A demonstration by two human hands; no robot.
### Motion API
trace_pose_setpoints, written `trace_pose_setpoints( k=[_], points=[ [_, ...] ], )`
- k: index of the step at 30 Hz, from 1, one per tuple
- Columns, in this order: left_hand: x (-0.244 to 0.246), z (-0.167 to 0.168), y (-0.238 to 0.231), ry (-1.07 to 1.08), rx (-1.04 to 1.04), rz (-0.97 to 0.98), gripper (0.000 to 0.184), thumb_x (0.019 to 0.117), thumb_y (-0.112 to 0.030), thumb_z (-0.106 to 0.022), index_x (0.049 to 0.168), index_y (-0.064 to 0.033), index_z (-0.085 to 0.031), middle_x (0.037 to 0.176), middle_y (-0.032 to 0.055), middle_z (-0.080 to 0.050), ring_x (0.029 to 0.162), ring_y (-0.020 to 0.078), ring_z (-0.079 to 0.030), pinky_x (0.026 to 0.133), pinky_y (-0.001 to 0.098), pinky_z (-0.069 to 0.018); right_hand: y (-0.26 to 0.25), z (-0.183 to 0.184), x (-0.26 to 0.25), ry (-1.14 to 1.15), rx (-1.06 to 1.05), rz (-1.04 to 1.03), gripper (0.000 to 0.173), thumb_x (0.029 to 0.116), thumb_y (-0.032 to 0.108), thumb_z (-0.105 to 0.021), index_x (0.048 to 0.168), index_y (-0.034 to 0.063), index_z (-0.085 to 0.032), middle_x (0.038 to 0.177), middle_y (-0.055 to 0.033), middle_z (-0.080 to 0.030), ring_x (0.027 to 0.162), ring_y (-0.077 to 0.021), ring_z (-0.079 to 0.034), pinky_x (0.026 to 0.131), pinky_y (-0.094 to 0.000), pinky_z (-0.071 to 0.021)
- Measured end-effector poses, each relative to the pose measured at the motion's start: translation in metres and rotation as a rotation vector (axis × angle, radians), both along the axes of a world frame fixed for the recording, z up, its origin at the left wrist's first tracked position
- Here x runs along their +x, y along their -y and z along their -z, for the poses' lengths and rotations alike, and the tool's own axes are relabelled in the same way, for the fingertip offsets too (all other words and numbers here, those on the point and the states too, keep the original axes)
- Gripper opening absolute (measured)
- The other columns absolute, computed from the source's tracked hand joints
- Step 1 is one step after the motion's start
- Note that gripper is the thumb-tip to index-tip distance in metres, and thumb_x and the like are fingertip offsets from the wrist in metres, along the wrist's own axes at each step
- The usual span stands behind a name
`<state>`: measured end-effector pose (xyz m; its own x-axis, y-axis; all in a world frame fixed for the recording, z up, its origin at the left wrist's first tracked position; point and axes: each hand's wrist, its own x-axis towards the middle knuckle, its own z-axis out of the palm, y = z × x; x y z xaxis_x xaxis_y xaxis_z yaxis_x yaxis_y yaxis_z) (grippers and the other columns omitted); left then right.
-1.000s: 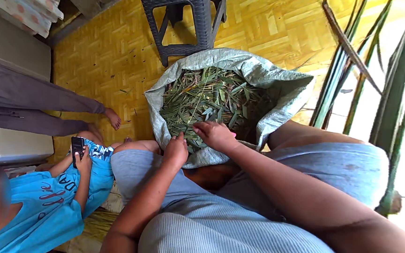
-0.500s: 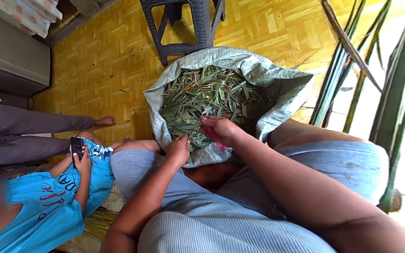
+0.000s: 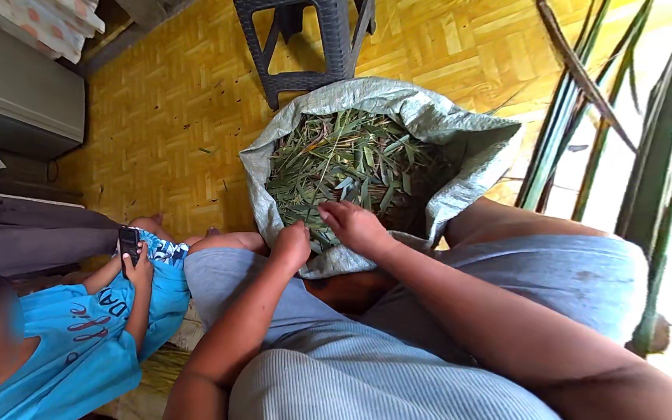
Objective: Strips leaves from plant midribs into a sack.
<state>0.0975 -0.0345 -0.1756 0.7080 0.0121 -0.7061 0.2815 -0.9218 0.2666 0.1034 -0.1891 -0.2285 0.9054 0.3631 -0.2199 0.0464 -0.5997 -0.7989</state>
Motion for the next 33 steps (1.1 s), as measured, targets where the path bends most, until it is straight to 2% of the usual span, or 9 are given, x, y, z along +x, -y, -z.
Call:
trace_pose_setpoints(
  k=[3, 7, 13, 16, 20, 25, 28, 33],
  points=[
    [0.007, -0.007, 0.010, 0.041, 0.052, 0.008, 0.031, 0.1100, -0.014, -0.044, 0.118, 0.0085, -0.063, 0.112, 0.0280, -0.068, 0.110, 0.0409, -0.067, 0.096, 0.0567, -0.0525, -0.007, -0.004, -0.011, 0.045, 0.033, -0.048, 0.040, 0.1110, 0.027, -0.046, 0.134, -0.0001, -0.064, 0.120, -0.0259, -0.068, 0.111, -0.0452, -0.067, 0.094, -0.0632, -0.0519],
    [0.009, -0.011, 0.019, 0.062, 0.055, -0.006, 0.031, 0.1104, -0.015, -0.043, 0.116, 0.0086, -0.063, 0.112, 0.0277, -0.067, 0.110, 0.0406, -0.067, 0.095, 0.0562, -0.0528, -0.005, -0.006, -0.009, 0.053, 0.009, -0.033, 0.041, 0.1113, 0.027, -0.045, 0.135, -0.0009, -0.063, 0.121, -0.0262, -0.067, 0.111, -0.0453, -0.067, 0.094, -0.0625, -0.0520],
    [0.008, -0.010, 0.022, 0.077, 0.030, 0.017, 0.036, 0.1131, -0.018, -0.037, 0.125, 0.0078, -0.059, 0.115, 0.0278, -0.067, 0.111, 0.0403, -0.066, 0.096, 0.0550, -0.0523, -0.005, 0.004, -0.006, 0.162, -0.107, 0.008, 0.037, 0.1094, 0.026, -0.050, 0.130, -0.0001, -0.066, 0.114, -0.0276, -0.068, 0.109, -0.0483, -0.066, 0.091, -0.0655, -0.0502],
    [0.006, -0.011, 0.021, 0.087, 0.017, 0.036, 0.038, 0.1124, -0.016, -0.038, 0.135, 0.0077, -0.057, 0.123, 0.0279, -0.066, 0.118, 0.0399, -0.065, 0.102, 0.0547, -0.0504, -0.002, 0.008, -0.002, 0.220, -0.164, 0.009, 0.037, 0.1087, 0.026, -0.051, 0.129, -0.0002, -0.066, 0.114, -0.0277, -0.068, 0.108, -0.0488, -0.066, 0.088, -0.0656, -0.0503],
    [0.003, -0.013, 0.019, 0.100, 0.025, 0.052, 0.036, 0.1118, -0.015, -0.040, 0.135, 0.0065, -0.057, 0.120, 0.0280, -0.066, 0.116, 0.0405, -0.065, 0.101, 0.0555, -0.0512, -0.002, 0.010, 0.000, 0.264, -0.208, 0.012, 0.037, 0.1078, 0.026, -0.053, 0.131, 0.0002, -0.065, 0.114, -0.0281, -0.068, 0.109, -0.0486, -0.065, 0.088, -0.0649, -0.0499],
    [0.001, -0.012, 0.018, 0.097, 0.046, 0.061, 0.035, 0.1122, -0.017, -0.039, 0.131, 0.0068, -0.058, 0.119, 0.0277, -0.066, 0.115, 0.0403, -0.066, 0.099, 0.0550, -0.0519, -0.003, 0.017, 0.000, 0.398, -0.261, 0.001, 0.036, 0.1073, 0.025, -0.053, 0.128, -0.0004, -0.067, 0.107, -0.0267, -0.069, 0.099, -0.0473, -0.067, 0.080, -0.0619, -0.0519],
    [-0.001, -0.016, 0.020, 0.053, 0.014, 0.059, 0.037, 0.1122, -0.016, -0.039, 0.135, 0.0068, -0.057, 0.122, 0.0282, -0.066, 0.117, 0.0400, -0.065, 0.102, 0.0548, -0.0503, 0.006, 0.016, 0.011, 0.262, -0.289, 0.043, 0.037, 0.1080, 0.025, -0.052, 0.133, 0.0007, -0.065, 0.116, -0.0294, -0.067, 0.109, -0.0506, -0.064, 0.087, -0.0664, -0.0487],
    [-0.006, -0.013, 0.011, 0.034, -0.106, -0.034, 0.039, 0.1132, -0.015, -0.035, 0.140, 0.0057, -0.054, 0.112, 0.0250, -0.068, 0.105, 0.0353, -0.068, 0.098, 0.0505, -0.0519, 0.026, 0.006, 0.034, -0.040, -0.281, 0.259, 0.044, 0.1117, 0.032, -0.042, 0.138, 0.0020, -0.060, 0.132, -0.0321, -0.060, 0.125, -0.0534, -0.056, 0.098, -0.0720, -0.0415]
  ],
)
